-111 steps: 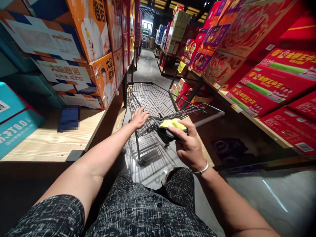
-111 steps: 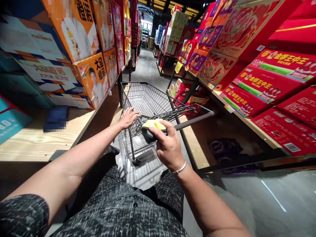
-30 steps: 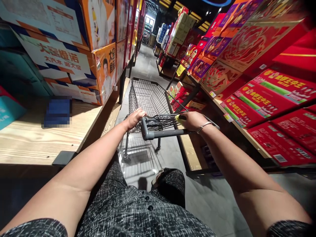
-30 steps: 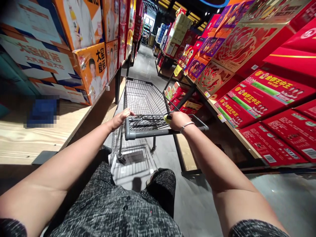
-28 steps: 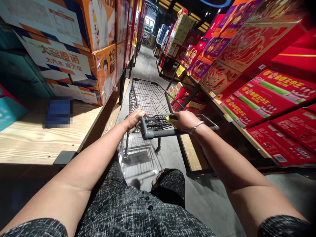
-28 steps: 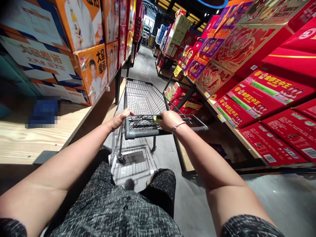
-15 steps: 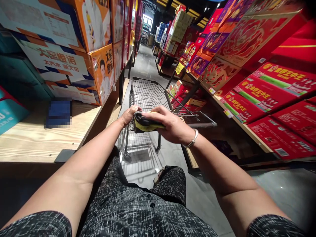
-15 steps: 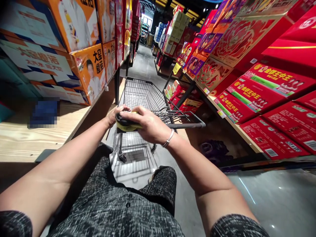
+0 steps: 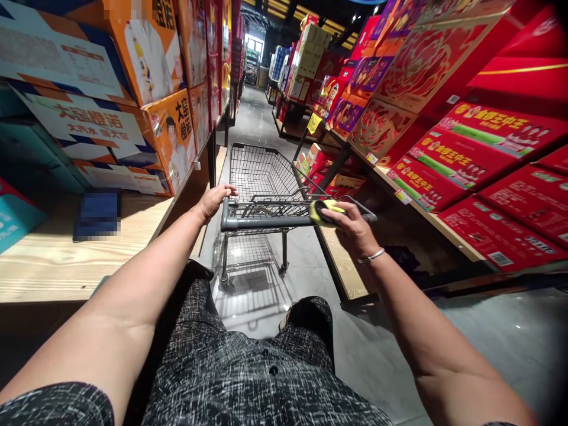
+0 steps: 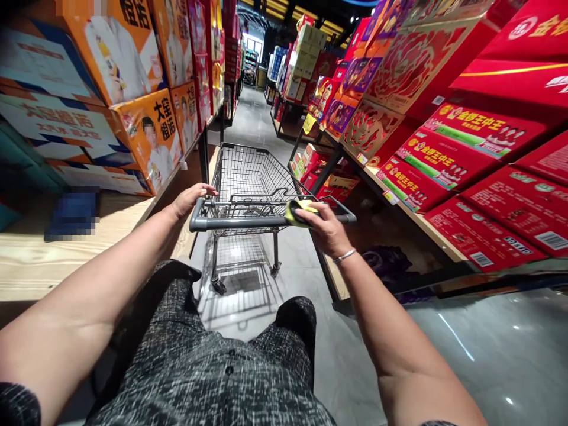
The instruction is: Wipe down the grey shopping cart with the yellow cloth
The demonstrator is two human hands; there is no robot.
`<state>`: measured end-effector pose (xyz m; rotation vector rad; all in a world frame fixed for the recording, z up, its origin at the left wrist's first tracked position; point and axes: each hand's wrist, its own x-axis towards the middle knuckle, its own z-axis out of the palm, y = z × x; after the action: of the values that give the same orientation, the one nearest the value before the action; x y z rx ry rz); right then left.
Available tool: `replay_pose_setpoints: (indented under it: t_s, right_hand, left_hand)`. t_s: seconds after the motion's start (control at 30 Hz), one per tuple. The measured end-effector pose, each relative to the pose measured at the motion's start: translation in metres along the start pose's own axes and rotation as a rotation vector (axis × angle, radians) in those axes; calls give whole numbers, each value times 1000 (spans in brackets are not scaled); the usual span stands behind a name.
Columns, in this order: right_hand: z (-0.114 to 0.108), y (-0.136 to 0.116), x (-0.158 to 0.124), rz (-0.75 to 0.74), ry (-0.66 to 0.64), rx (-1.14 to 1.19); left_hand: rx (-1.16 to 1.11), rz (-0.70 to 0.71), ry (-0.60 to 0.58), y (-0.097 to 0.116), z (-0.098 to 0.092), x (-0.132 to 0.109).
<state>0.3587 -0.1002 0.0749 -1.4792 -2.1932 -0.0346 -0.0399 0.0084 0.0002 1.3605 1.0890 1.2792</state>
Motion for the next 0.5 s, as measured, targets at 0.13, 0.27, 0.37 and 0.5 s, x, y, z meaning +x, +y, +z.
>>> replay_pose_setpoints:
  t_s: [0.13, 0.27, 0.37, 0.5]
  right_hand:
    - [-29, 51, -15, 348, 62, -188]
    - [-10, 48, -18, 493, 226, -244]
    - [32, 7, -21, 492, 379, -237]
    - [94, -71, -29, 203, 470, -116]
  left_hand:
    - [30, 29, 69, 18, 10, -6]
    - [42, 31, 55, 33, 18, -20]
    - [25, -16, -12, 34, 18, -28]
    - [16, 33, -61, 30, 15, -30]
